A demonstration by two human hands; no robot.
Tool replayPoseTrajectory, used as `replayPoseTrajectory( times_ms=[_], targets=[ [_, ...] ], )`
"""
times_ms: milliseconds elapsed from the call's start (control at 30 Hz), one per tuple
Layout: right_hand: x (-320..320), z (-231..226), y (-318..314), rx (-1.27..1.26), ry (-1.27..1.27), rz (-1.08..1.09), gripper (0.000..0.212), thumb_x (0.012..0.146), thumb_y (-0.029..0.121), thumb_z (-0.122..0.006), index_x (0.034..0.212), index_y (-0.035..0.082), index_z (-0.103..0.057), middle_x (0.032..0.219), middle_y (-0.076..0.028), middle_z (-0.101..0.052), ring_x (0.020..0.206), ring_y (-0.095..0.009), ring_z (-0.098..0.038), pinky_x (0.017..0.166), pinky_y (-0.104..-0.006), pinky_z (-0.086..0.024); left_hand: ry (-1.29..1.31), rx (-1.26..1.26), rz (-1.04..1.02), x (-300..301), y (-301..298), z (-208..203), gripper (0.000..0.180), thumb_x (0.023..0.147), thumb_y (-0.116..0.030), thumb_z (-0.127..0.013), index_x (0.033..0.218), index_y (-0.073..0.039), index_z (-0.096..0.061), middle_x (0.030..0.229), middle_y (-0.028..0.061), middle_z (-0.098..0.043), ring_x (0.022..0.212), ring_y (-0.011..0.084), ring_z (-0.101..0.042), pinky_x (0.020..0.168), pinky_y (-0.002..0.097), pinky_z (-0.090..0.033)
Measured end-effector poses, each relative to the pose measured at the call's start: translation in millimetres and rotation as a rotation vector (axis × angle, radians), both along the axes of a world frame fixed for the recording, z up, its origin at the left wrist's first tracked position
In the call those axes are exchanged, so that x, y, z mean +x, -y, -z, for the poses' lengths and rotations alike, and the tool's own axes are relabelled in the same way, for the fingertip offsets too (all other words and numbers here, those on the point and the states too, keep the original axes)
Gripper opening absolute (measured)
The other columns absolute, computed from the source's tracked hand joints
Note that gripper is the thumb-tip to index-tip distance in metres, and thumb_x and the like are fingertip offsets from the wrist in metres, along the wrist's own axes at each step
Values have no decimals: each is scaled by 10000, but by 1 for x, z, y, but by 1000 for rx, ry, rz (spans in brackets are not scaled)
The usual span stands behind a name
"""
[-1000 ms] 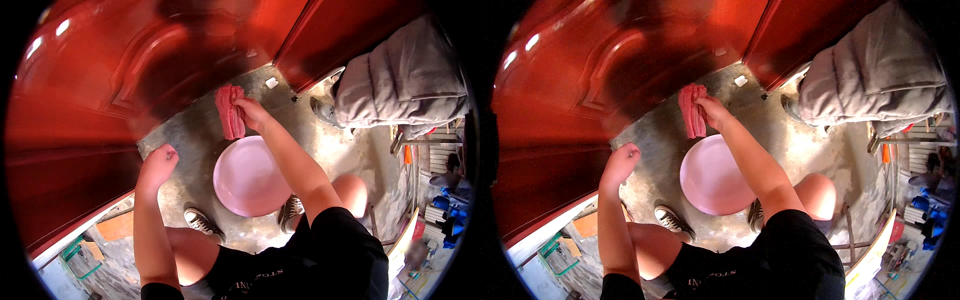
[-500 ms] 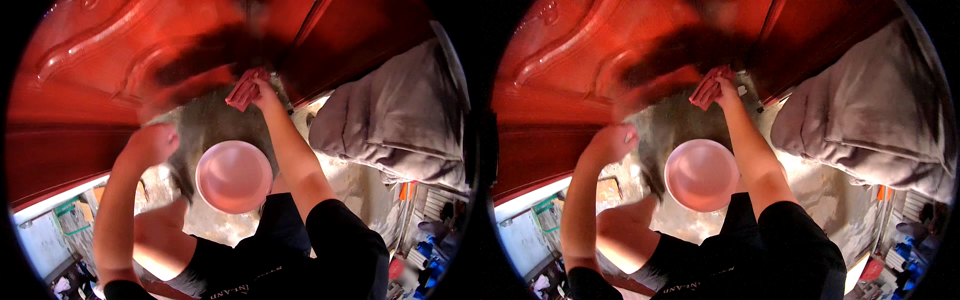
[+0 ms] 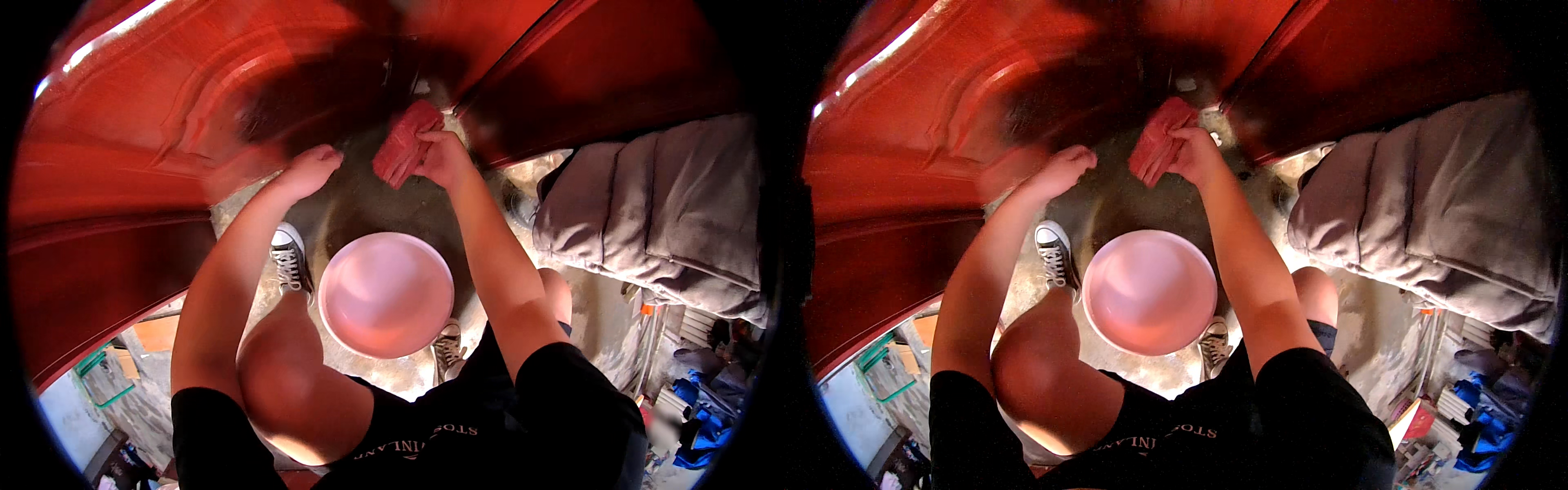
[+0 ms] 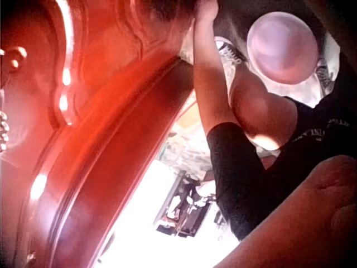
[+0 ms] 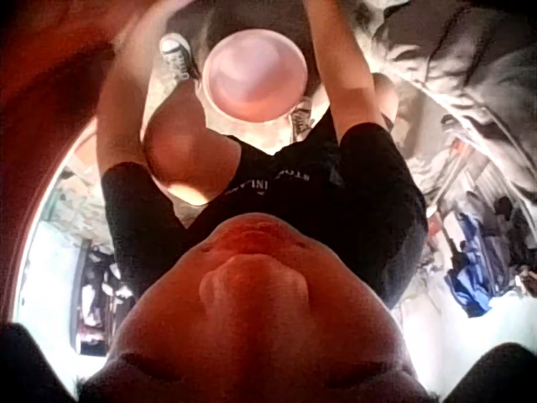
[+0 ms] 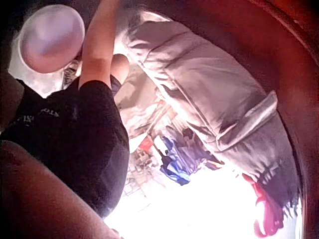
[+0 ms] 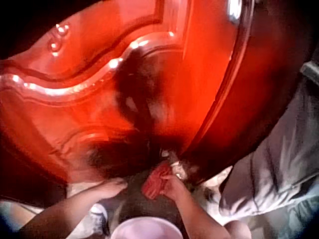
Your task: The person wipes the exterior surface of a large wooden wardrobe with a pink cloth, dipping the cloth into a basin of water to rinse it several times.
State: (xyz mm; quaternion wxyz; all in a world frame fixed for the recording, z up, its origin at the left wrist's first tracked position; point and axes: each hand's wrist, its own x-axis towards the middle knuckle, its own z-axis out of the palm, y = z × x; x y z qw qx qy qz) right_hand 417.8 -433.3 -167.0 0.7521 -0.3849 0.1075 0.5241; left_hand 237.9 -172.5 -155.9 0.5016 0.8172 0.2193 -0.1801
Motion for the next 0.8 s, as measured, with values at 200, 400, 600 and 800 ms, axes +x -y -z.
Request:
replayPoseTrajectory(
  times_ms=[200,400,600,800],
  targets=[
    [-12,-49,14,209,11,-169,464,907,159,-634,1359,80,-562,1302,-116,-669,1188,-321,-653,998,-565,-512,23,-1179,-333,14,43,-18,746,1019,-635,-506,1544,-114,-412,1511,86,-535,1391,242,-505,1171,421,-368],
    [-44,-1,12,-371,347,-222,395,979,220,-628,1356,108,-590,1290,-86,-683,1096,-300,-707,937,-482,-571,216,-903,-432,1,64,53,510,998,-241,-641,1477,-110,-525,1384,104,-647,1240,289,-636,1059,407,-492],
    [-92,33,-23,-518,730,-170,409,1025,408,-627,1361,177,-605,1349,-39,-641,1147,-234,-655,921,-398,-557,319,-117,-49,14,95,25,551,940,-91,-587,1486,-100,-512,1465,178,-562,1320,397,-561,1072,413,-493],
    [-73,31,-24,-197,129,20,404,1020,376,-660,1384,219,-581,1278,-34,-638,1111,-220,-647,902,-435,-571,601,97,155,8,82,30,591,933,-54,-578,1514,-95,-478,1618,128,-416,1443,279,-453,1139,400,-430]
  ],
)
